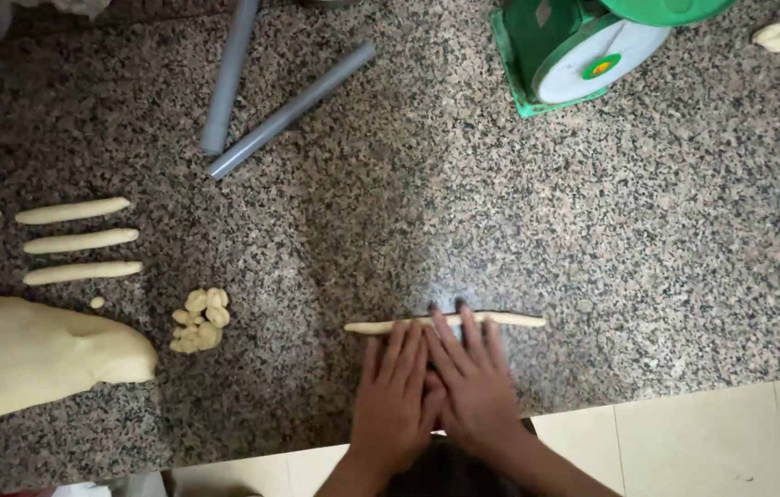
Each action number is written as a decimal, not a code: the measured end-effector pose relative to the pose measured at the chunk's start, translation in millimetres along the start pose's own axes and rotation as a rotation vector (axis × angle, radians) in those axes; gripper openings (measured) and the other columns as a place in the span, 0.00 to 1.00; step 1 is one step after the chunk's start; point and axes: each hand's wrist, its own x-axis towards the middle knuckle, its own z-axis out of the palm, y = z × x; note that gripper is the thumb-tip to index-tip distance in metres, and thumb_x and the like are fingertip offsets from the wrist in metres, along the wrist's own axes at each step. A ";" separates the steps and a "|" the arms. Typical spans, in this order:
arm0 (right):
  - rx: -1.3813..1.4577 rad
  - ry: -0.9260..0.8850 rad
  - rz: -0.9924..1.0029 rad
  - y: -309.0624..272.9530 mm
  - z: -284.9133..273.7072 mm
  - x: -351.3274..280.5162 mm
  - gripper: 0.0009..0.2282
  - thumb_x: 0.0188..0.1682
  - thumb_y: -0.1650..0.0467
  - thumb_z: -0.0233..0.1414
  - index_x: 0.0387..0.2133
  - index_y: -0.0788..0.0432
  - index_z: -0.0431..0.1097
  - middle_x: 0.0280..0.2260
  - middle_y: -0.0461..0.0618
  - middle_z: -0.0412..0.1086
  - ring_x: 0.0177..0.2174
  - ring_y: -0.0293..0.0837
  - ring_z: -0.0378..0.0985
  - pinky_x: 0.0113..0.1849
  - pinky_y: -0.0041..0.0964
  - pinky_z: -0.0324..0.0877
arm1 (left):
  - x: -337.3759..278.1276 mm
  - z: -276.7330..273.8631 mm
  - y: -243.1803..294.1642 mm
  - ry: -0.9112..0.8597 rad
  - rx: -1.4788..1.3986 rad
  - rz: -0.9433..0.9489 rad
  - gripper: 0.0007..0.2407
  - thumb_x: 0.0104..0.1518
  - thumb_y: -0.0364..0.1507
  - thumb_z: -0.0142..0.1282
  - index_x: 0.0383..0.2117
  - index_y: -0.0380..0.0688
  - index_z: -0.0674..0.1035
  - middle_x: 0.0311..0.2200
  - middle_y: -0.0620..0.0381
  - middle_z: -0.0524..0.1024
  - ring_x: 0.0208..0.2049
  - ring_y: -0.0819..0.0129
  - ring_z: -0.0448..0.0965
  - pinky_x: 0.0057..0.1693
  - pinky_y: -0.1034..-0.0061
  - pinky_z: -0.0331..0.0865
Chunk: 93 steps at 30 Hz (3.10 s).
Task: Braiding pieces of dough on a kitchen counter.
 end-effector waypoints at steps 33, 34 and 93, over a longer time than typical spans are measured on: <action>-0.184 -0.157 0.093 138.0 -17.3 132.6 0.30 0.55 0.47 0.14 0.71 0.32 0.38 0.73 0.45 0.28 0.69 0.55 0.18 0.64 0.63 0.21 | 162.4 -25.9 -132.7 0.074 0.361 0.180 0.23 0.72 0.43 0.37 0.72 0.55 0.61 0.75 0.48 0.38 0.75 0.44 0.34 0.72 0.39 0.38; -0.184 -0.156 0.093 130.5 -16.2 110.2 0.30 0.55 0.47 0.14 0.71 0.32 0.38 0.73 0.45 0.28 0.69 0.55 0.18 0.64 0.63 0.21 | 141.6 -25.4 -123.2 0.074 0.361 0.180 0.23 0.72 0.43 0.37 0.72 0.55 0.61 0.75 0.48 0.38 0.75 0.44 0.34 0.72 0.39 0.38; -0.216 0.113 0.073 124.7 23.2 74.4 0.28 0.56 0.52 0.25 0.72 0.36 0.35 0.73 0.47 0.24 0.66 0.66 0.18 0.59 0.76 0.20 | 121.7 2.4 -44.9 0.044 0.438 -0.045 0.25 0.69 0.46 0.36 0.71 0.55 0.59 0.74 0.44 0.45 0.71 0.26 0.38 0.67 0.24 0.36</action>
